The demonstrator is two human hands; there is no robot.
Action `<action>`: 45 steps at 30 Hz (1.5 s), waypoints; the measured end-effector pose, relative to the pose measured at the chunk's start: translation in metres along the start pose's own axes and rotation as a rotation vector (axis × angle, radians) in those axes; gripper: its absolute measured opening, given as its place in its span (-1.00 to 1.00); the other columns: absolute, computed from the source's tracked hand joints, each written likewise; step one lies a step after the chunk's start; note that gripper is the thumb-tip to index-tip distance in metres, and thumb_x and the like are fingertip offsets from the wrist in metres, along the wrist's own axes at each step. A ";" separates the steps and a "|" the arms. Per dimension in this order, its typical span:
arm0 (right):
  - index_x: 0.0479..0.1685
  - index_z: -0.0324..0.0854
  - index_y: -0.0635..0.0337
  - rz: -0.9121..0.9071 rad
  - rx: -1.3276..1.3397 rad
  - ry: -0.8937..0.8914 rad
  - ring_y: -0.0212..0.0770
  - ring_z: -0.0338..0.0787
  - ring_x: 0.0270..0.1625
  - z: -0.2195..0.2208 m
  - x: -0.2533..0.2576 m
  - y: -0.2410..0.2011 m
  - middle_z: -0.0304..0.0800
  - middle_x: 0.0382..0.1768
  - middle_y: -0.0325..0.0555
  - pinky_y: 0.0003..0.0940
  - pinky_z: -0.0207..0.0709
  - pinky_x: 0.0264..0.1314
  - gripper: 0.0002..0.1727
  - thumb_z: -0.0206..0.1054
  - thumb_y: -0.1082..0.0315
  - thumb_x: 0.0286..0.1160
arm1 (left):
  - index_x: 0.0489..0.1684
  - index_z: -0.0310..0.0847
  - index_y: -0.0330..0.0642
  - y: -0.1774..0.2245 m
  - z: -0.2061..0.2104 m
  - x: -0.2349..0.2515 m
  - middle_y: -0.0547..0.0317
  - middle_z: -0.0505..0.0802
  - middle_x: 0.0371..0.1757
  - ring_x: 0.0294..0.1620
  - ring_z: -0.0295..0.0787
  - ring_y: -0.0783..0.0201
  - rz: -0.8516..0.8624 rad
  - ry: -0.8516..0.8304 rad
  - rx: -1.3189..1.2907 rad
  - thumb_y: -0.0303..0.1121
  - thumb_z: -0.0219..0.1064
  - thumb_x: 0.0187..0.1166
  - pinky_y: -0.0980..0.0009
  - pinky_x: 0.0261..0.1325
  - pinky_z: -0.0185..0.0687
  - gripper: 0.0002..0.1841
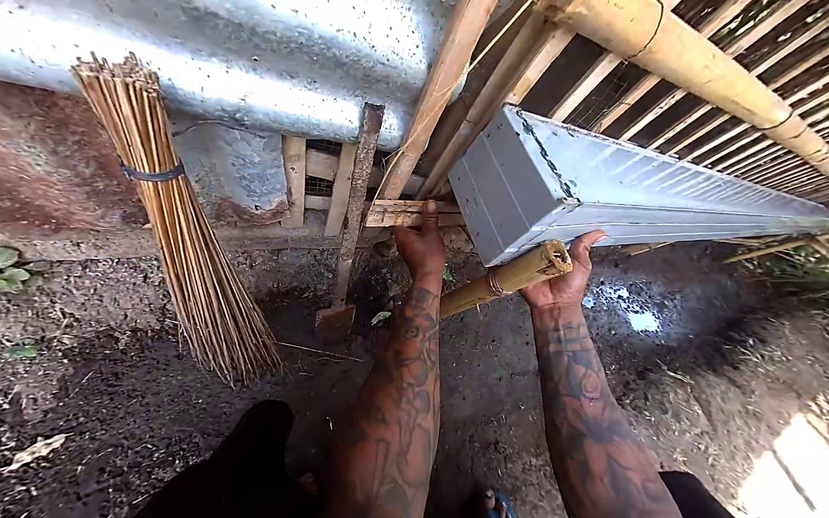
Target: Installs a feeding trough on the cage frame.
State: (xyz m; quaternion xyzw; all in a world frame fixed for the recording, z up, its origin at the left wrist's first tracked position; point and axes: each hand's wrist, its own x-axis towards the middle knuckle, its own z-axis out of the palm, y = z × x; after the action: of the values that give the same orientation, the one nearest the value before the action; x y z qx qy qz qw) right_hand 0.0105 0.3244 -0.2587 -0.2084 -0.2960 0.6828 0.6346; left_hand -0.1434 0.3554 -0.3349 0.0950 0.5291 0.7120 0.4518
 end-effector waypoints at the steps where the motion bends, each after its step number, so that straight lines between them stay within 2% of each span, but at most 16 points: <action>1: 0.48 0.47 -0.07 -0.001 -0.004 0.006 -0.05 0.70 0.45 -0.001 -0.003 0.000 0.74 0.33 -0.04 0.17 0.61 0.45 -0.08 -0.31 -0.58 0.56 | 0.38 0.46 -0.27 0.000 -0.001 -0.006 -0.11 0.80 -0.05 -0.18 0.82 0.11 -0.063 -0.004 0.031 0.12 0.38 0.61 0.09 -0.07 0.82 -0.36; 4: 0.41 0.54 -0.16 0.009 -0.005 0.030 -0.09 0.76 0.36 -0.003 -0.001 0.008 0.80 0.25 -0.11 0.13 0.68 0.35 -0.08 -0.20 -0.66 0.45 | -0.16 0.66 -0.24 0.009 -0.010 -0.027 -0.03 0.67 -0.43 -0.44 0.63 0.04 -0.204 -0.041 0.163 0.57 -0.01 0.51 -0.03 -0.32 0.64 -0.12; 5: 0.41 0.54 -0.19 0.013 -0.013 0.054 -0.11 0.77 0.34 -0.003 -0.003 0.014 0.80 0.23 -0.14 0.10 0.70 0.32 -0.07 -0.17 -0.69 0.40 | -0.19 0.68 -0.22 0.013 -0.014 -0.035 -0.03 0.66 -0.44 -0.44 0.62 0.03 -0.222 -0.059 0.173 0.63 -0.11 0.47 -0.03 -0.35 0.63 -0.06; 7: 0.46 0.50 -0.23 0.005 -0.012 0.130 -0.13 0.78 0.33 -0.001 -0.005 0.020 0.80 0.25 -0.16 0.06 0.71 0.31 -0.03 -0.17 -0.74 0.34 | -0.07 0.71 -0.26 0.031 -0.012 -0.050 -0.13 0.77 -0.25 -0.24 0.74 0.00 -0.205 -0.063 0.188 0.56 -0.12 0.57 -0.06 -0.22 0.71 -0.08; 10: 0.57 0.40 -0.06 -0.004 0.021 0.256 -0.07 0.79 0.29 0.005 0.003 0.020 0.78 0.26 0.00 0.02 0.70 0.33 -0.04 -0.21 -0.62 0.50 | 0.33 0.62 -0.37 0.060 -0.001 -0.053 -0.25 0.79 0.23 0.28 0.75 -0.04 -0.066 -0.094 0.221 0.37 -0.07 0.72 -0.14 0.32 0.65 -0.15; 15: 0.60 0.29 0.10 0.005 0.098 0.340 -0.08 0.78 0.27 0.015 0.003 0.014 0.72 0.28 0.07 -0.03 0.69 0.31 -0.28 -0.20 -0.28 0.81 | 0.66 0.39 0.00 0.078 -0.002 -0.038 0.16 0.73 0.46 0.42 0.68 0.28 0.050 -0.435 0.119 0.23 -0.28 0.85 0.11 0.44 0.65 -0.33; 18: 0.52 0.36 0.05 0.046 0.176 0.329 -0.10 0.84 0.13 0.015 0.001 0.009 0.79 0.14 0.03 -0.07 0.76 0.16 -0.35 -0.10 -0.26 0.81 | 0.78 0.22 0.11 0.079 -0.004 -0.018 0.24 0.62 0.61 0.58 0.56 0.26 0.081 -0.607 -0.004 0.26 -0.33 0.83 0.05 0.58 0.55 -0.31; 20: 0.50 0.41 0.03 0.036 0.199 0.335 -0.05 0.84 0.06 0.006 0.003 0.004 0.80 0.09 0.04 -0.04 0.76 0.06 -0.36 -0.03 -0.27 0.77 | 0.77 0.23 0.13 0.076 -0.003 0.005 0.25 0.61 0.62 0.61 0.53 0.25 0.119 -0.679 -0.057 0.29 -0.24 0.81 0.02 0.62 0.52 -0.32; 23: 0.57 0.31 -0.03 -0.024 0.231 0.350 0.02 0.81 0.14 -0.001 0.009 -0.010 0.75 0.20 0.08 0.05 0.73 0.11 -0.42 0.03 -0.19 0.79 | 0.76 0.25 0.10 0.080 -0.002 0.024 0.26 0.62 0.61 0.60 0.54 0.29 0.166 -0.714 -0.084 0.20 -0.15 0.84 0.07 0.63 0.51 -0.37; 30: 0.58 0.33 0.01 -0.056 0.287 0.403 0.02 0.80 0.24 0.010 0.019 -0.020 0.75 0.26 0.07 0.09 0.70 0.26 -0.47 0.16 -0.05 0.78 | 0.73 0.06 -0.27 0.096 0.002 0.011 0.16 0.52 0.54 0.52 0.44 0.55 0.290 -0.643 -0.100 -0.22 -0.37 0.94 0.49 0.54 0.41 -0.50; 35: 0.54 0.38 0.05 -0.223 0.376 0.512 -0.03 0.81 0.23 0.018 0.028 -0.004 0.76 0.22 0.06 0.06 0.70 0.30 -0.46 0.26 -0.01 0.73 | 0.67 0.22 -0.26 0.091 0.001 -0.029 0.06 0.63 0.52 0.52 0.56 0.37 0.315 -0.728 -0.040 0.17 -0.19 0.82 0.41 0.51 0.53 -0.30; 37: 0.52 0.42 0.07 -0.240 0.358 0.606 -0.03 0.83 0.20 0.024 0.033 -0.003 0.78 0.19 0.06 0.06 0.72 0.26 -0.40 0.31 -0.09 0.66 | 0.65 0.21 -0.30 0.089 -0.003 -0.016 0.04 0.63 0.51 0.52 0.58 0.38 0.332 -0.694 -0.024 0.13 -0.12 0.84 0.42 0.47 0.59 -0.32; 38: 0.52 0.42 0.07 -0.233 0.344 0.639 -0.03 0.82 0.20 0.025 0.035 -0.004 0.78 0.19 0.06 0.07 0.72 0.25 -0.37 0.33 -0.12 0.63 | 0.68 0.12 -0.31 0.091 -0.003 -0.005 0.07 0.56 0.53 0.53 0.51 0.43 0.313 -0.666 -0.027 -0.02 -0.23 0.91 0.43 0.49 0.52 -0.41; 40: 0.52 0.42 0.10 -0.225 0.312 0.679 0.01 0.83 0.18 0.030 0.039 -0.010 0.78 0.18 0.10 0.10 0.73 0.23 -0.32 0.37 -0.15 0.58 | 0.78 0.06 -0.19 0.095 0.005 -0.005 0.13 0.53 0.61 0.56 0.50 0.40 0.260 -0.629 -0.066 -0.04 -0.35 0.94 0.32 0.55 0.52 -0.42; 43: 0.42 0.49 0.10 -0.287 0.229 0.662 -0.01 0.82 0.13 0.059 0.040 -0.035 0.79 0.11 0.07 0.08 0.74 0.16 -0.35 0.34 -0.20 0.57 | 0.71 0.24 0.05 0.127 0.035 -0.042 0.18 0.72 0.46 0.44 0.69 0.24 0.240 -0.705 -0.160 0.28 -0.24 0.80 0.09 0.43 0.70 -0.31; 45: 0.48 0.45 -0.01 -0.329 0.153 0.545 -0.10 0.77 0.28 0.077 0.031 -0.058 0.75 0.22 -0.05 0.06 0.69 0.32 -0.32 0.18 -0.32 0.62 | 0.62 0.34 0.24 0.161 0.051 -0.078 0.38 0.78 0.36 0.38 0.74 0.34 0.315 -0.746 -0.130 0.37 -0.15 0.72 0.18 0.38 0.76 -0.34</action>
State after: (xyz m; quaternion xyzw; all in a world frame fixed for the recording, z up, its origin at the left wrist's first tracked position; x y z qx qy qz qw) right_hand -0.0005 0.3456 -0.1602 -0.2847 -0.0927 0.5104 0.8061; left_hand -0.1549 0.3259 -0.1510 0.3976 0.2616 0.7211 0.5034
